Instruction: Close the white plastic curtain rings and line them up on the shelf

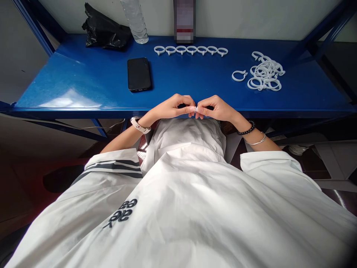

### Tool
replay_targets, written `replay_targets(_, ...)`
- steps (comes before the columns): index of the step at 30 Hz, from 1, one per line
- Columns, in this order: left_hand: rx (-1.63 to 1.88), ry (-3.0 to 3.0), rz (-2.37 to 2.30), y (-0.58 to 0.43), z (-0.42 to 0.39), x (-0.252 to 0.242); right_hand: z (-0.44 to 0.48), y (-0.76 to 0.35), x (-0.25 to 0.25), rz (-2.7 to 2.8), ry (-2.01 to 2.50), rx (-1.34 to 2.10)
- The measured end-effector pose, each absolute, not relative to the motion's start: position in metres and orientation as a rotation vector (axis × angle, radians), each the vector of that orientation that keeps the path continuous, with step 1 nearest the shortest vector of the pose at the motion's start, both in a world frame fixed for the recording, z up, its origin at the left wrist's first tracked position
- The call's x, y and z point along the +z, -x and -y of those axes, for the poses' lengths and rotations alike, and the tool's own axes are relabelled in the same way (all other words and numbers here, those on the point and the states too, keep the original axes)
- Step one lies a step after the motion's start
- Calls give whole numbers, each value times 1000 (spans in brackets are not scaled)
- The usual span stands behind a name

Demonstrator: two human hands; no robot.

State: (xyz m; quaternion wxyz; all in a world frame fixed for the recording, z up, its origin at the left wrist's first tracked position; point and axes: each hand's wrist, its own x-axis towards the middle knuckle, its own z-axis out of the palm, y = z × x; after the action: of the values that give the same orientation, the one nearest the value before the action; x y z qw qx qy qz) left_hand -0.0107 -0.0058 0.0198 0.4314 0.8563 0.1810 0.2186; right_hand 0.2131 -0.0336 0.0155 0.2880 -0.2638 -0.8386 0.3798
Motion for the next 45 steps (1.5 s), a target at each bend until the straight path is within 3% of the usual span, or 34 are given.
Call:
replay_targets(27, 579, -2135, -379, 11, 2, 14, 32, -214, 13, 2285, 684, 980)
replay_targets(45, 617, -2200, -348, 11, 1, 11, 32, -214, 9, 2453, 664, 732)
